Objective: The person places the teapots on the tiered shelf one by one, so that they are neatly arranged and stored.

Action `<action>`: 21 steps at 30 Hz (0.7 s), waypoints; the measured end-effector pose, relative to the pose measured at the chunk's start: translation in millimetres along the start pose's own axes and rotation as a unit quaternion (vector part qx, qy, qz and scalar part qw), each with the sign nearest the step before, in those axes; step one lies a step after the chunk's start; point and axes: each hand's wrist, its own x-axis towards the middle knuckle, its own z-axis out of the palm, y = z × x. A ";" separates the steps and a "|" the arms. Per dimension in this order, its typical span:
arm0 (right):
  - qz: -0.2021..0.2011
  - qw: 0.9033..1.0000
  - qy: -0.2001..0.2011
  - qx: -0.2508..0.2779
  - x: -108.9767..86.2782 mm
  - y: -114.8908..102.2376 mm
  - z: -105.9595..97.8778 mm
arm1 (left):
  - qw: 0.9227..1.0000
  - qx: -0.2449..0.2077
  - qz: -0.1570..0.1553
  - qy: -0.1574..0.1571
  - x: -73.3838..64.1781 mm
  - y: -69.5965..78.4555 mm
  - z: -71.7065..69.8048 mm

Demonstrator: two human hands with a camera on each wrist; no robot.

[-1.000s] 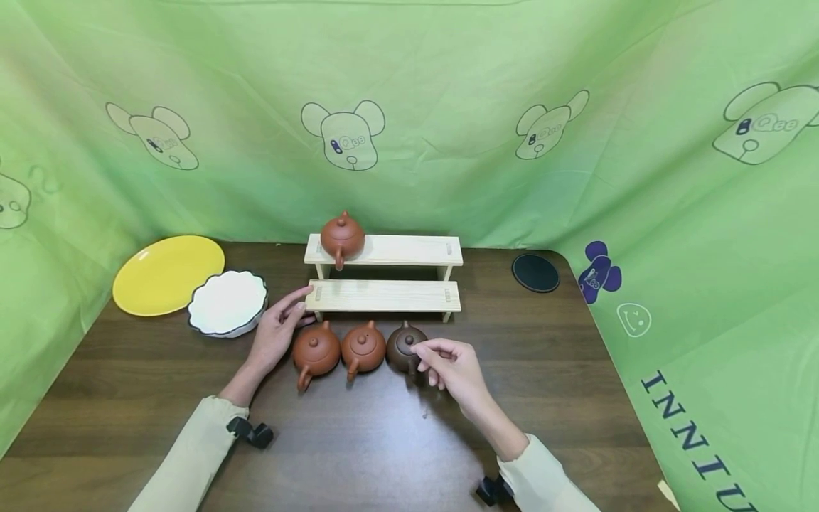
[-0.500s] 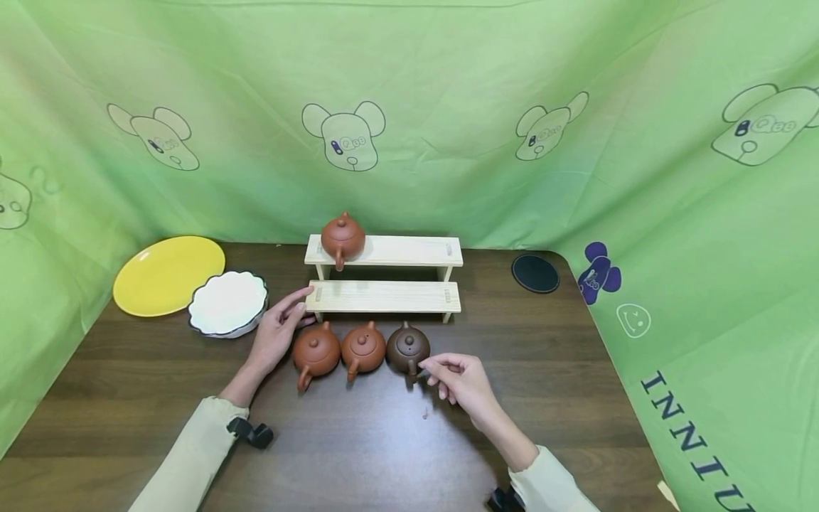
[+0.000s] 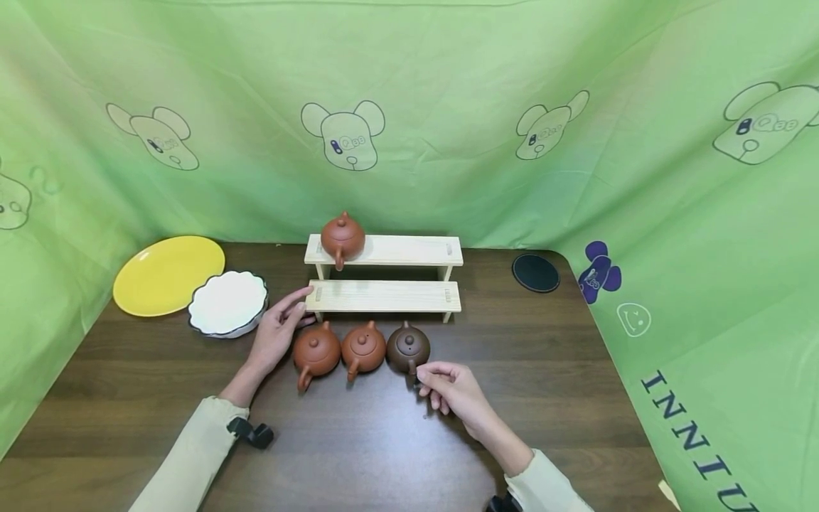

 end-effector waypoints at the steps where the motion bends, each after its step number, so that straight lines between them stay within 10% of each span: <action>1: 0.000 1.000 -0.004 0.001 0.2 0.7 0.6 | 1.000 0.000 0.000 -0.001 0.0 0.1 0.1; 21: 0.022 0.999 -0.028 0.010 5.0 -2.4 10.5 | 1.000 0.007 -0.005 0.000 0.5 -0.8 -0.2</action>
